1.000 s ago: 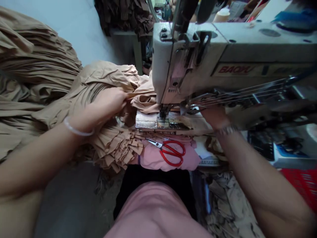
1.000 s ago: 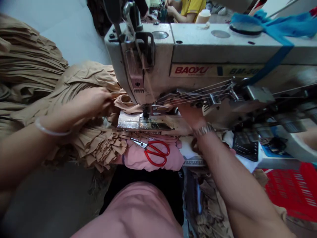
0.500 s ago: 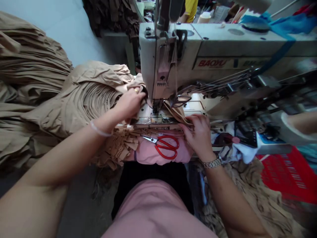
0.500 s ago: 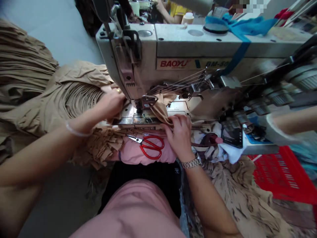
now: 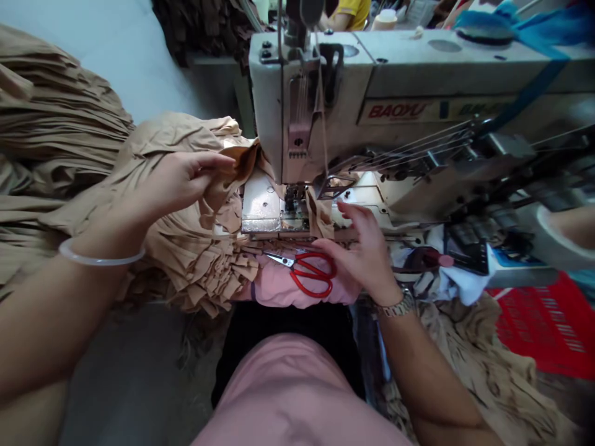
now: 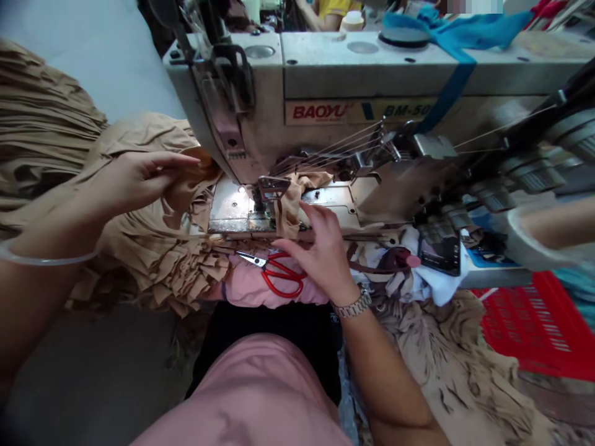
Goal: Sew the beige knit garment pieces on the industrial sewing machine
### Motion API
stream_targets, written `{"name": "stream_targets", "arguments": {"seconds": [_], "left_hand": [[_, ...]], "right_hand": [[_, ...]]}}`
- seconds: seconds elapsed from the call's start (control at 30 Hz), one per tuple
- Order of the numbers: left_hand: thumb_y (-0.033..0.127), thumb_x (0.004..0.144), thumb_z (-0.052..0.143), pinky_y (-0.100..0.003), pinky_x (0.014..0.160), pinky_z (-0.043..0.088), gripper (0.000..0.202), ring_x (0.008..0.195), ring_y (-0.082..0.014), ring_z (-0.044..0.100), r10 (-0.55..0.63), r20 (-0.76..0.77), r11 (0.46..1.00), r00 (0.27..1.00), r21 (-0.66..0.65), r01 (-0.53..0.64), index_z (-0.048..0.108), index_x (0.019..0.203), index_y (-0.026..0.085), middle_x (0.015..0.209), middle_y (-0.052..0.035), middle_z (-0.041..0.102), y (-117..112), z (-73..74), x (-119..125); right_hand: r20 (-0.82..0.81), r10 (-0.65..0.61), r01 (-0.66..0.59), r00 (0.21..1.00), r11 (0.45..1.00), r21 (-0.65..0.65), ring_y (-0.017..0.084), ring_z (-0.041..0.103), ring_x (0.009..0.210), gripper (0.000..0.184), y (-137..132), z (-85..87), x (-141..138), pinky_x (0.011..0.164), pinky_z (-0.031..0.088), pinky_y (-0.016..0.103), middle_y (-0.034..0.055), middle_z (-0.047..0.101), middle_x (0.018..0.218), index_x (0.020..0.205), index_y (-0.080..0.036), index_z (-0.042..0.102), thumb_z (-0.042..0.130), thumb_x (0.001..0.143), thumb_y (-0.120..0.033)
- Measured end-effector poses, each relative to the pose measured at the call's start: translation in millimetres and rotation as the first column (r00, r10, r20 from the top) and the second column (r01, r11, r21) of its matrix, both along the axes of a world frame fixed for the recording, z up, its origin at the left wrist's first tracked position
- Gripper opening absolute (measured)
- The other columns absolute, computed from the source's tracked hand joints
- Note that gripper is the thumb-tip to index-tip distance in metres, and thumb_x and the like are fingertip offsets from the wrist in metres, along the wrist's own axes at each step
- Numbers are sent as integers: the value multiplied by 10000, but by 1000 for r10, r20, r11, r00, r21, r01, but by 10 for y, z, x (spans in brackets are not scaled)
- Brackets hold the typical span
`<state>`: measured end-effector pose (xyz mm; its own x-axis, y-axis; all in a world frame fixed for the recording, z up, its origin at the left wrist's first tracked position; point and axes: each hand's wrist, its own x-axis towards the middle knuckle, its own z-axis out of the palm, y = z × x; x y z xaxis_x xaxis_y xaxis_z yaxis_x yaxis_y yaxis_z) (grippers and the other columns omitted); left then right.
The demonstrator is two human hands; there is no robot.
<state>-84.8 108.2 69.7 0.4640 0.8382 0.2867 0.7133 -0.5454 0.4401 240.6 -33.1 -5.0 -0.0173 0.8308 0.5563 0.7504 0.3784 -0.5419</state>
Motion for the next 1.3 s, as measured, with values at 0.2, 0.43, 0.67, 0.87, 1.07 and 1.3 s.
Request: {"name": "stream_targets", "arguments": {"seconds": [0.2, 0.43, 0.67, 0.87, 1.07, 1.3], "left_hand": [[408, 963, 573, -282, 732, 526, 514, 777, -127, 612, 32, 0, 998, 999, 49, -32, 506, 1437, 222, 1064, -32, 728, 10, -70, -20], [369, 914, 567, -252, 703, 444, 278, 656, -122, 525, 422, -195, 906, 885, 88, -413, 756, 978, 176, 750, 7, 699, -177, -8, -394], [348, 824, 714, -140, 584, 403, 396, 561, -39, 467, 724, 235, 664, 648, -489, -565, 705, 1098, 62, 677, 27, 593, -417, 331, -323], [474, 943, 626, -152, 504, 405, 424, 513, -35, 448, 564, 394, 825, 725, -251, -506, 684, 1003, 59, 667, 15, 574, -389, 231, -103], [378, 984, 594, -379, 945, 539, 398, 1131, -242, 620, -454, -203, 867, 868, 125, 483, 606, 1280, 112, 1233, -148, 648, -626, -387, 547], [157, 1014, 497, -373, 943, 517, 242, 1099, -235, 599, -214, -428, 768, 878, 481, 422, 599, 1229, 112, 1192, -127, 641, -797, -632, 639]], "right_hand": [[36, -30, 28, 999, 999, 42, 254, 612, 1043, 260, -12, -90, -96, 913, 530, 460, 131, 657, 1090, 1146, -206, 702, 553, 954, -297], [-922, -159, 103, 353, 986, -130, 196, 705, 907, 162, -44, -131, 368, 881, 579, 423, 24, 710, 909, 936, -234, 669, 595, 895, -372], [-924, -177, 4, -340, 982, -190, 164, 706, 910, 221, -24, 79, 481, 749, 601, 356, 0, 741, 889, 893, -229, 678, 469, 917, -298], [-953, -101, 151, 284, 987, -60, 141, 688, 800, 137, 70, 67, 75, 785, 587, 310, -13, 734, 861, 849, -210, 716, 690, 839, -344], [319, 411, -396, 854, 911, -114, 300, 554, 1256, 483, 263, 54, -168, 1043, 507, 472, 176, 603, 1347, 1347, -121, 579, 655, 883, -231], [745, 205, -373, 635, 926, 63, 265, 581, 987, 375, 322, 26, 196, 844, 549, 420, 169, 656, 1108, 1303, -96, 596, 541, 937, -151]]}}
